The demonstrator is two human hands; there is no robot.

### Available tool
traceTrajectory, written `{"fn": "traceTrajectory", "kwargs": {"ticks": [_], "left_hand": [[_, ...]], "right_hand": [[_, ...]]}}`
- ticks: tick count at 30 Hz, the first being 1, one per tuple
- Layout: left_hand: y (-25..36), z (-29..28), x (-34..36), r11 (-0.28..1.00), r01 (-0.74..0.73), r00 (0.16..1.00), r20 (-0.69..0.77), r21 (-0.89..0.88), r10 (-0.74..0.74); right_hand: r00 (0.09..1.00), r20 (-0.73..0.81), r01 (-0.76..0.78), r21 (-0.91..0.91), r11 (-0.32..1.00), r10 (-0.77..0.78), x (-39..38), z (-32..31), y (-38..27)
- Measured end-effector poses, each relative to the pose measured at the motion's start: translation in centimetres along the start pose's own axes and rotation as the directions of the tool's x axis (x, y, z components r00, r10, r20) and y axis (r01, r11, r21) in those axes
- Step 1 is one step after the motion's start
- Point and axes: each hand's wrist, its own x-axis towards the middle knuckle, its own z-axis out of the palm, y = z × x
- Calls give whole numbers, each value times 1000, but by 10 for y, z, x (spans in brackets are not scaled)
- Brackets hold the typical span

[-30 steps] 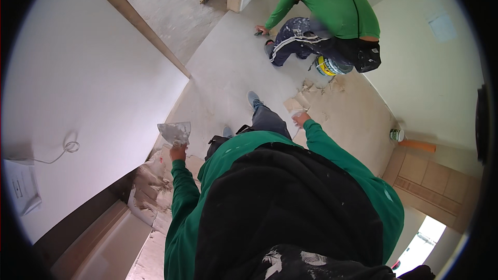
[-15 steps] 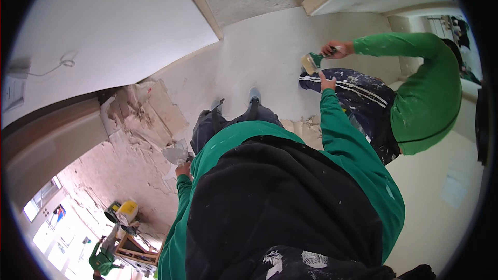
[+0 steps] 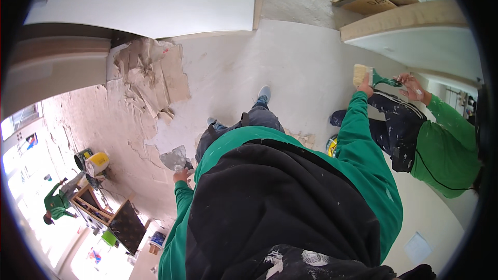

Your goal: The person applies plaster to the wall-floor junction using a trowel and a hawk. They scoop plaster from the hawk and spread it along the base of the wall, smoothing the surface. The person moves along the wall, repeating the application process in different sections.

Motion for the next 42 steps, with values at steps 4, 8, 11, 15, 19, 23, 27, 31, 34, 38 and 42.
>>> {"fn": "traceTrajectory", "kwargs": {"ticks": [4, 8, 11, 15, 19, 23, 27, 31, 34, 38, 42], "left_hand": [[-97, -8, 101, 991, 85, 984, 166, -104, -67], [-184, -40, 112, 924, 47, 997, 78, -379, -19], [-156, -56, 92, 964, 27, 999, 29, -265, -19], [-244, -99, 170, 872, 157, 987, 36, -464, -158], [-273, -131, 197, 772, 169, 981, 26, -613, -194], [-286, -152, 244, 727, 168, 977, 12, -666, -215], [-298, -149, 287, 638, 225, 949, 17, -737, -315], [-266, -201, 302, 683, 288, 931, 28, -671, -365], [-192, -310, 266, 704, 384, 886, 23, -597, -464], [-216, -326, 343, 300, 325, 819, 108, -897, -564], [-161, -388, 417, 78, 186, 786, 101, -980, -610]], "right_hand": [[947, 320, 70, -221, 973, 5, -86, 58, 74], [614, 778, 281, -371, 885, 131, -354, 130, 123], [234, 972, 636, -142, 759, -14, -489, 142, 130], [-171, 984, 112, -23, 993, 42, -708, 112, 64], [-548, 809, -209, 115, 971, -214, -843, 77, -32], [-535, 734, -258, 328, 909, -418, -932, 110, -71], [-439, 856, 84, 341, 936, -272, -1032, 152, -62], [-718, 543, 218, 770, 599, -436, -1200, 192, -44], [-834, 442, 47, 652, 757, -329, -1365, 193, -43], [-959, 96, -111, 734, 669, -265, -1605, 141, -55], [-959, -144, -266, 759, 595, -245, -1795, 128, -29]]}}
